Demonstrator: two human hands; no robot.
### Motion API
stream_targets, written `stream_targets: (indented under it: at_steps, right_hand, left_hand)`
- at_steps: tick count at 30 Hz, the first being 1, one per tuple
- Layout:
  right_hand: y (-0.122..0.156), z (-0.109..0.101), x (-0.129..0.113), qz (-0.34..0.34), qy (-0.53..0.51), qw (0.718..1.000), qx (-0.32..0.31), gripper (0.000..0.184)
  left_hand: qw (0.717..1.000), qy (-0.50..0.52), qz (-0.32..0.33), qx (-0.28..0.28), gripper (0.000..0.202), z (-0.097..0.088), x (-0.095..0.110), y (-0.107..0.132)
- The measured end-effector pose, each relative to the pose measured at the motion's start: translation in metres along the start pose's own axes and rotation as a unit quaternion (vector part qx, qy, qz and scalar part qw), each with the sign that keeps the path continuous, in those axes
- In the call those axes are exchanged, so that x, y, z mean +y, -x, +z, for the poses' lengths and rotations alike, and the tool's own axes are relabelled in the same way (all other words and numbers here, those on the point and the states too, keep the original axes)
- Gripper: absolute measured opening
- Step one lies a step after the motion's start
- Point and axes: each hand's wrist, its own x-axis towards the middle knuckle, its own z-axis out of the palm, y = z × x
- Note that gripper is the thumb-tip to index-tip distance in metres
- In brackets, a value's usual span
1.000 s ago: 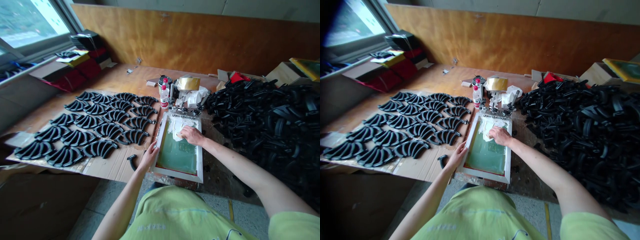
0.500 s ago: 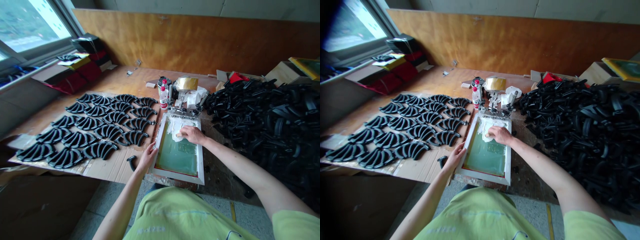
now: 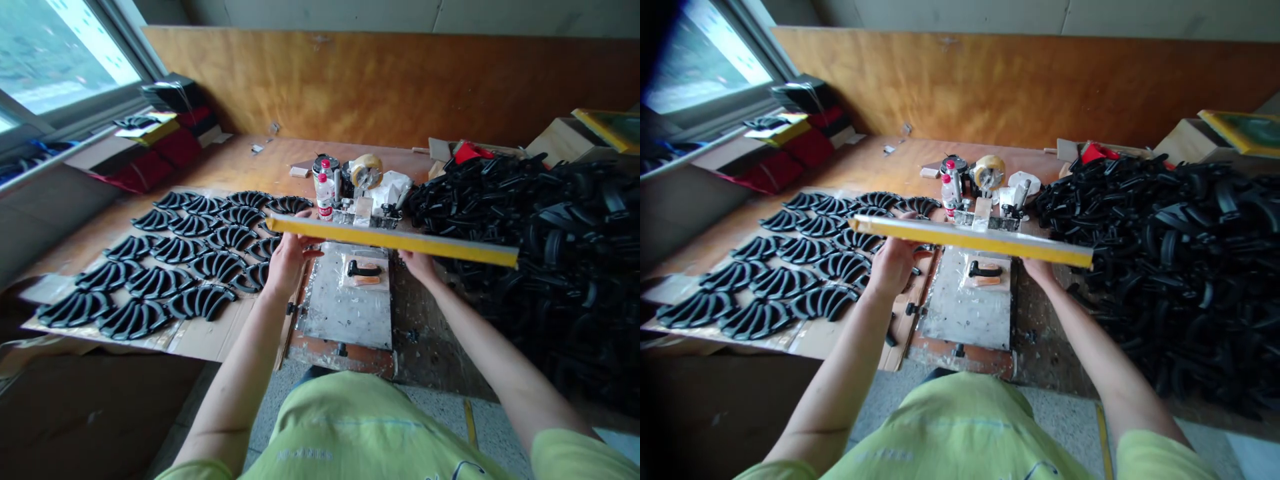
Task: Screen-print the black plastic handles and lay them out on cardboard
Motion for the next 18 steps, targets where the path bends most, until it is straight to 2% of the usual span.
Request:
stream_targets:
  at_steps: [2, 4, 6, 8, 10, 12, 13, 14, 15, 16, 17, 18]
  right_hand:
    - [0.021, 0.024, -0.014, -0.02, 0.012, 0.999, -0.03, 0.03]
    - [0.032, 0.043, -0.037, -0.034, 0.042, 0.997, -0.054, 0.033]
    - [0.039, 0.051, -0.065, -0.025, 0.066, 0.996, -0.054, 0.023]
    - [0.048, 0.054, -0.095, -0.021, 0.064, 0.997, -0.041, 0.017]
    - [0.061, 0.054, -0.12, -0.09, 0.037, 0.993, -0.063, 0.02]
    - [0.074, 0.051, -0.126, -0.18, -0.003, 0.977, -0.114, 0.024]
    - [0.08, 0.046, -0.119, -0.191, -0.014, 0.973, -0.131, 0.026]
    - [0.086, 0.038, -0.104, -0.158, -0.004, 0.979, -0.13, 0.027]
    - [0.091, 0.028, -0.083, -0.095, 0.016, 0.989, -0.114, 0.026]
    - [0.098, 0.016, -0.056, 0.004, 0.066, 0.995, -0.08, 0.024]
    - [0.104, 0.002, -0.027, 0.109, 0.124, 0.986, -0.038, 0.023]
    - [0.111, -0.01, 0.004, 0.165, 0.152, 0.974, -0.014, 0.023]
  left_hand:
    - [0.999, 0.019, -0.009, 0.031, 0.051, 0.007, -0.007, -0.006]
    - [0.996, 0.029, -0.047, 0.068, 0.052, 0.01, -0.026, 0.003]
    - [0.986, 0.023, -0.16, 0.049, 0.055, 0.013, -0.055, 0.023]
    - [0.955, 0.016, -0.296, -0.005, 0.057, 0.016, -0.085, 0.049]
    - [0.93, 0.028, -0.365, -0.021, 0.054, 0.012, -0.11, 0.074]
    - [0.928, 0.025, -0.371, 0.005, 0.051, -0.006, -0.124, 0.094]
    - [0.931, 0.006, -0.364, 0.026, 0.051, -0.023, -0.127, 0.101]
    - [0.932, -0.027, -0.358, 0.056, 0.052, -0.045, -0.129, 0.108]
    - [0.931, -0.068, -0.347, 0.094, 0.054, -0.07, -0.13, 0.115]
    - [0.922, -0.111, -0.342, 0.143, 0.055, -0.097, -0.13, 0.123]
    - [0.902, -0.162, -0.345, 0.203, 0.056, -0.125, -0.129, 0.131]
    - [0.883, -0.207, -0.35, 0.235, 0.056, -0.15, -0.128, 0.139]
